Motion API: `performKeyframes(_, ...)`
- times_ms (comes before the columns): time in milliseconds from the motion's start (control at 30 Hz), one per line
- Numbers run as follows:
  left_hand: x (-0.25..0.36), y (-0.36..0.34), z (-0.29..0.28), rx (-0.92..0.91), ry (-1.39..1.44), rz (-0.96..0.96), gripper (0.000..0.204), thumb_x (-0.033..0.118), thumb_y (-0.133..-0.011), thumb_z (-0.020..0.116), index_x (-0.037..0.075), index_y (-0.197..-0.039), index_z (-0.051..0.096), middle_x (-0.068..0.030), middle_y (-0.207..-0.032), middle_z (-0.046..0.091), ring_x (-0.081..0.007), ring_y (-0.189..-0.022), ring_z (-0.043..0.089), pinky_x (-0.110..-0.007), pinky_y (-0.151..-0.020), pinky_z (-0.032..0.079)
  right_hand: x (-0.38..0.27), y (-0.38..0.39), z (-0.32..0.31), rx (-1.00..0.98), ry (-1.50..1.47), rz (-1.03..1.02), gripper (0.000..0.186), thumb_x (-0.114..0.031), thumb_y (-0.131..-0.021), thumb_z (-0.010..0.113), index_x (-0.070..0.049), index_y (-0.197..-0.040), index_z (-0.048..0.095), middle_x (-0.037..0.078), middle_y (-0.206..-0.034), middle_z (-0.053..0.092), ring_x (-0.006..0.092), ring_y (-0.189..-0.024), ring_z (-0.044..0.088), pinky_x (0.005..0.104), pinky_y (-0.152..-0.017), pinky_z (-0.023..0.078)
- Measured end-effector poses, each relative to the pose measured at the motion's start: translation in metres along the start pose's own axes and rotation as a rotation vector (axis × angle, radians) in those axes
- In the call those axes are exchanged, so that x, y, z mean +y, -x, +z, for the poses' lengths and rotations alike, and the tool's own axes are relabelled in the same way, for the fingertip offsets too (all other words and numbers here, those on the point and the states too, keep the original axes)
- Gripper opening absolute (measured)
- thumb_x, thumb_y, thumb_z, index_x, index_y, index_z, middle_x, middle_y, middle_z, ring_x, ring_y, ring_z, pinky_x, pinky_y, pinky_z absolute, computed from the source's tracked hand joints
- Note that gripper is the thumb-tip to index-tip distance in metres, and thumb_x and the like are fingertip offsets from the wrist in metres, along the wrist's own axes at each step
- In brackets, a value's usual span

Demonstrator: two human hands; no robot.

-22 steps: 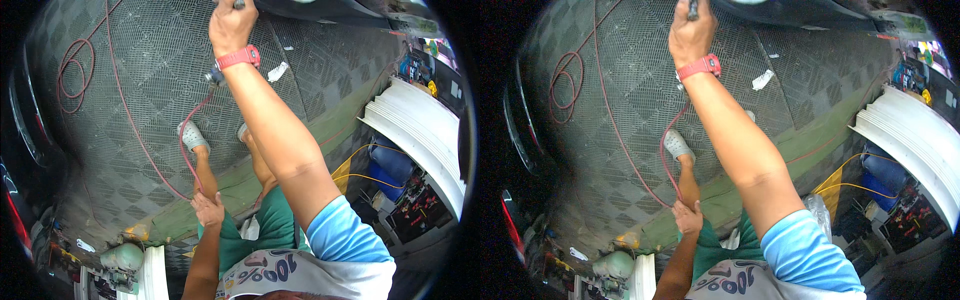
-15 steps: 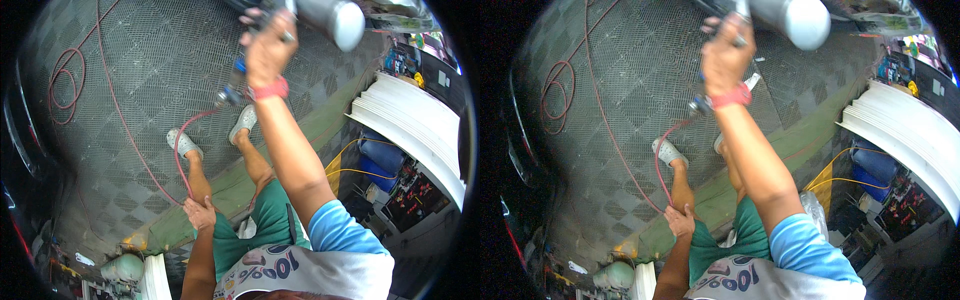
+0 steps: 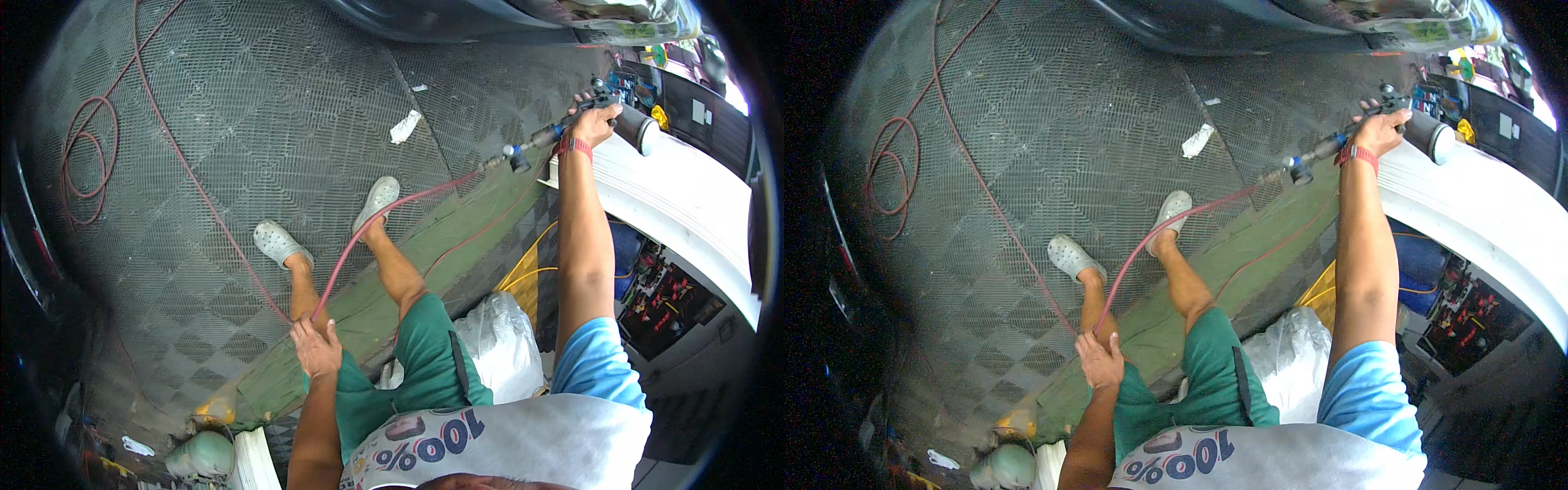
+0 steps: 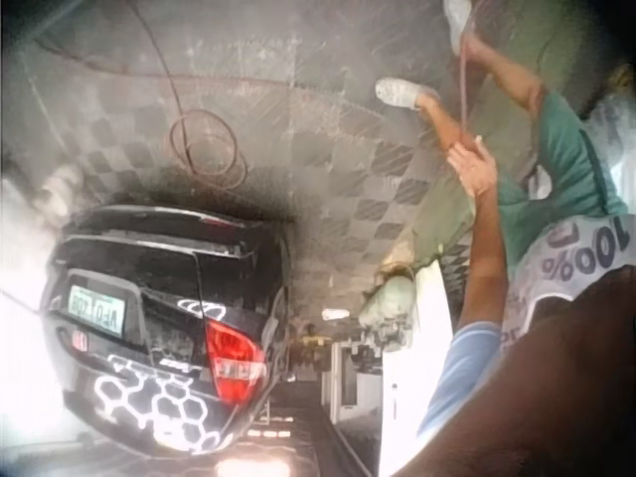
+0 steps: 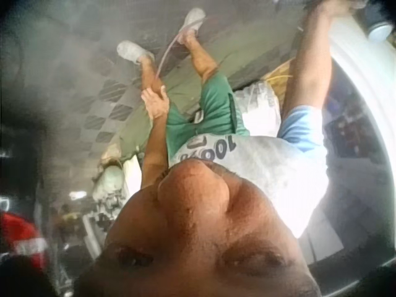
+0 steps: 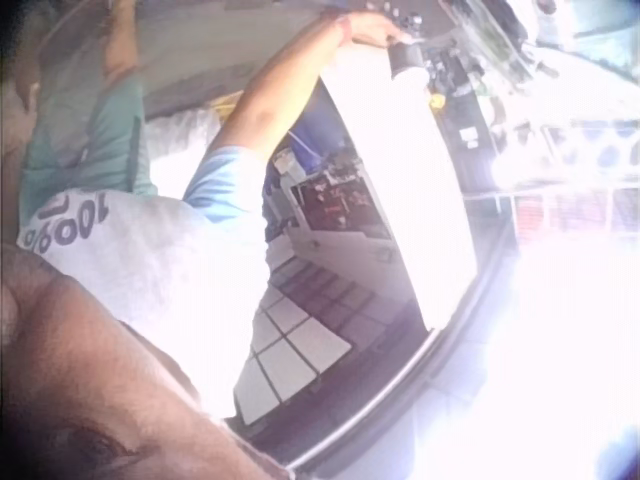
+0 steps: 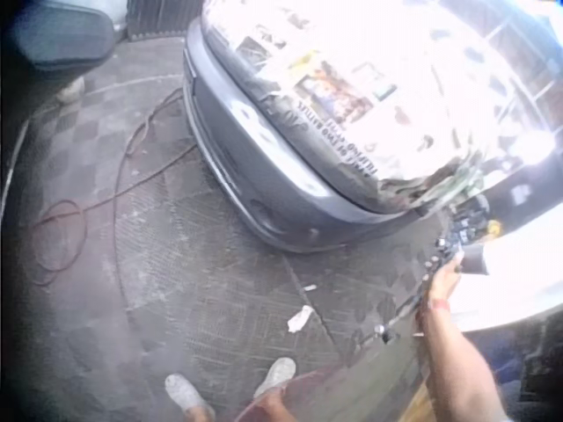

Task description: The person uses a spray gun to apply paint to a car bumper. The person holds the spray gun in the right hand and the air hose in the left hand, moving the gun back and forth across the bumper surface. The person walks around the bumper to cover different sections.

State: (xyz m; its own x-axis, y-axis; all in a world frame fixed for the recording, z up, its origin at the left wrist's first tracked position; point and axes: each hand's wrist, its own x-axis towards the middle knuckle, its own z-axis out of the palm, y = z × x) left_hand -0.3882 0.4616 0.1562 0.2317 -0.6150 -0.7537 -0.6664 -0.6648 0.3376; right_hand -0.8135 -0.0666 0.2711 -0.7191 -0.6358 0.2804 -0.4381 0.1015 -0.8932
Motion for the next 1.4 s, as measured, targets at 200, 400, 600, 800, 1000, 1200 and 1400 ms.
performKeyframes(200, 0.002, 0.002, -0.003, -0.033, -0.016, -0.034, 0.054, 0.041, -0.101, 0.059, 0.002, -0.137, 0.05, -0.02, -0.125, 0.052, -0.041, -0.127, 0.048, -0.054, -0.119, 0.033, 0.025, 0.074, 0.036, -0.053, 0.15, -0.041, 0.064, -0.051, -0.11, 0.039, 0.007, -0.133, 0.051, 0.016, -0.091, 0.069, 0.0222, -0.066, 0.07, 0.0313, -0.041, 0.054)
performKeyframes(400, -0.008, 0.004, 0.011, -0.04, -0.14, -0.122, 0.057, 0.044, -0.103, 0.052, -0.001, -0.137, 0.049, -0.0201, -0.121, 0.052, -0.0413, -0.125, 0.048, -0.065, -0.124, 0.017, 0.037, 0.266, 0.074, -0.39, 0.103, -0.124, 0.049, -0.039, -0.113, 0.038, -0.001, -0.14, 0.054, 0.01, -0.11, 0.07, 0.0118, -0.079, 0.064, 0.0244, -0.048, 0.051)
performKeyframes(600, -0.022, 0.002, 0.016, 0.022, -0.106, -0.16, 0.066, 0.047, -0.103, 0.051, -0.007, -0.14, 0.044, -0.0223, -0.119, 0.052, -0.0421, -0.124, 0.048, -0.067, -0.123, 0.014, 0.074, 0.355, 0.183, -0.226, -0.166, -0.058, 0.058, -0.033, -0.111, 0.046, -0.005, -0.161, 0.035, 0.009, -0.097, 0.063, 0.0174, -0.089, 0.062, 0.0322, -0.081, 0.055)
performKeyframes(800, -0.03, 0.001, 0.017, -0.058, -0.072, -0.176, 0.076, 0.05, -0.104, 0.047, -0.01, -0.148, 0.035, -0.0222, -0.123, 0.05, -0.0424, -0.127, 0.046, -0.064, -0.125, 0.014, 0.031, 0.39, 0.285, -0.392, -0.501, -0.17, 0.056, -0.033, -0.111, 0.049, -0.002, -0.157, 0.042, 0.008, -0.085, 0.064, 0.0139, -0.075, 0.062, 0.029, -0.069, 0.055)
performKeyframes(1000, -0.031, -0.001, 0.012, -0.034, -0.043, -0.197, 0.069, 0.046, -0.101, 0.055, -0.008, -0.142, 0.042, -0.0225, -0.121, 0.052, -0.0421, -0.127, 0.047, -0.066, -0.124, 0.014, 0.056, 0.391, 0.267, -0.395, -0.322, 0.041, 0.056, -0.034, -0.11, 0.05, -0.003, -0.156, 0.043, 0.008, -0.096, 0.063, 0.012, -0.079, 0.061, 0.0295, -0.071, 0.055)
performKeyframes(1200, -0.032, -0.005, 0.006, -0.056, -0.047, -0.199, 0.071, 0.047, -0.1, 0.055, -0.006, -0.145, 0.041, -0.0223, -0.124, 0.052, -0.0424, -0.128, 0.047, -0.066, -0.123, 0.015, 0.09, 0.394, 0.243, -0.105, 0.168, -0.087, 0.058, -0.033, -0.11, 0.045, 0.009, -0.15, 0.043, 0.035, -0.143, 0.054, 0.0467, -0.137, 0.051, 0.0458, -0.117, 0.04)
performKeyframes(1400, -0.028, -0.008, -0.004, -0.057, 0.029, -0.162, 0.079, 0.045, -0.099, 0.058, -0.004, -0.155, 0.031, -0.0231, -0.126, 0.051, -0.0434, -0.127, 0.047, -0.068, -0.123, 0.013, 0.089, 0.412, 0.325, -0.246, 0.034, -0.348, 0.053, -0.027, -0.105, 0.055, 0.005, -0.147, 0.049, 0.035, -0.129, 0.063, 0.05, -0.119, 0.062, 0.0501, -0.103, 0.049)
